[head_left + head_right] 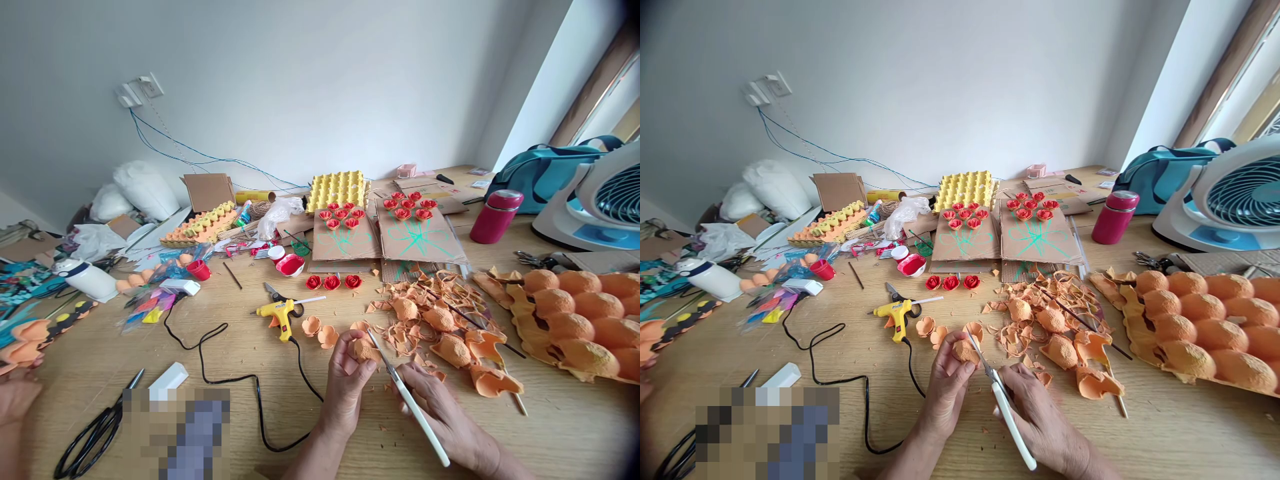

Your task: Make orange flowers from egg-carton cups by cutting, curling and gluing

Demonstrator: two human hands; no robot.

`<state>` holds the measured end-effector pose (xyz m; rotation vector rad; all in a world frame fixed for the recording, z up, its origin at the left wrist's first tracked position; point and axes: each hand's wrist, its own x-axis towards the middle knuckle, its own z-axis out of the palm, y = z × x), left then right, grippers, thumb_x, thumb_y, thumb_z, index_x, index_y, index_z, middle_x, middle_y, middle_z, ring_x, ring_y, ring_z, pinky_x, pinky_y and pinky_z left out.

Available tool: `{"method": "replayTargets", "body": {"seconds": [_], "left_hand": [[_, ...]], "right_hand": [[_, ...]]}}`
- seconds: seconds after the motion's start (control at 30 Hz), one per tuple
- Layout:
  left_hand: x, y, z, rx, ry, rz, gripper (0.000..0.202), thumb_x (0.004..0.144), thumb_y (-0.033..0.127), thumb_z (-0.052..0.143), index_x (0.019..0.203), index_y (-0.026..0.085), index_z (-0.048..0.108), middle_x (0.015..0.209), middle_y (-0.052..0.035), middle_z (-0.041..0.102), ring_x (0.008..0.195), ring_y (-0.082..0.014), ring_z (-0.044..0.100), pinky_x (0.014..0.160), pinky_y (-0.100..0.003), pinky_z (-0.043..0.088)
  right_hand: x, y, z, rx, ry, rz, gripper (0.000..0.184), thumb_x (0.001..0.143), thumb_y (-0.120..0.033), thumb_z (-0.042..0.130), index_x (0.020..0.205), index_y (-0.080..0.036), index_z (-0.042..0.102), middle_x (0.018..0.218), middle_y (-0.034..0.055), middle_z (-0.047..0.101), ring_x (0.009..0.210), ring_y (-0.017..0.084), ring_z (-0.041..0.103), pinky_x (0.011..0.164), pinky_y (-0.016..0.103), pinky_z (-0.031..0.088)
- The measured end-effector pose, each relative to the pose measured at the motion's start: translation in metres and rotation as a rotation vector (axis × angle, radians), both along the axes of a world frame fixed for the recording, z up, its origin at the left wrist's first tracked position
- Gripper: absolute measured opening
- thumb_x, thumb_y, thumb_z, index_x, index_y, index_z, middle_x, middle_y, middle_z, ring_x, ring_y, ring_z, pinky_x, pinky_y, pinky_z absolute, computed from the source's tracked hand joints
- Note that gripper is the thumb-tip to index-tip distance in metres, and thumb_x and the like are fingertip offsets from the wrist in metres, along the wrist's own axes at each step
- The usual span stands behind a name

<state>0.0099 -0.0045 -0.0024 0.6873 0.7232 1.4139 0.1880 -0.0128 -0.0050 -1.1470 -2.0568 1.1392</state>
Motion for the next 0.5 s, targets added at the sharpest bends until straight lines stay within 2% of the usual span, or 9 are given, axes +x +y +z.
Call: {"method": "replayTargets", "body": {"seconds": [0.5], "left_hand": [[-0.0057, 0.0014, 0.0063, -0.033, 0.062, 0.049, 0.045, 0.069, 0.030, 0.088, 0.108, 0.026, 0.066, 0.095, -0.0002, 0.071, 0.089, -0.0162, 0.064, 0.089, -0.029, 0.049]], "right_hand": [[-0.0007, -0.0011, 0.0029, 0.000, -0.035, -0.027, 0.045, 0.096, -0.061, 0.044, 0.073, -0.023, 0.047, 0.076, 0.0038, 0.058, 0.075, 0.022, 0.051, 0.070, 0.035, 0.045]]}}
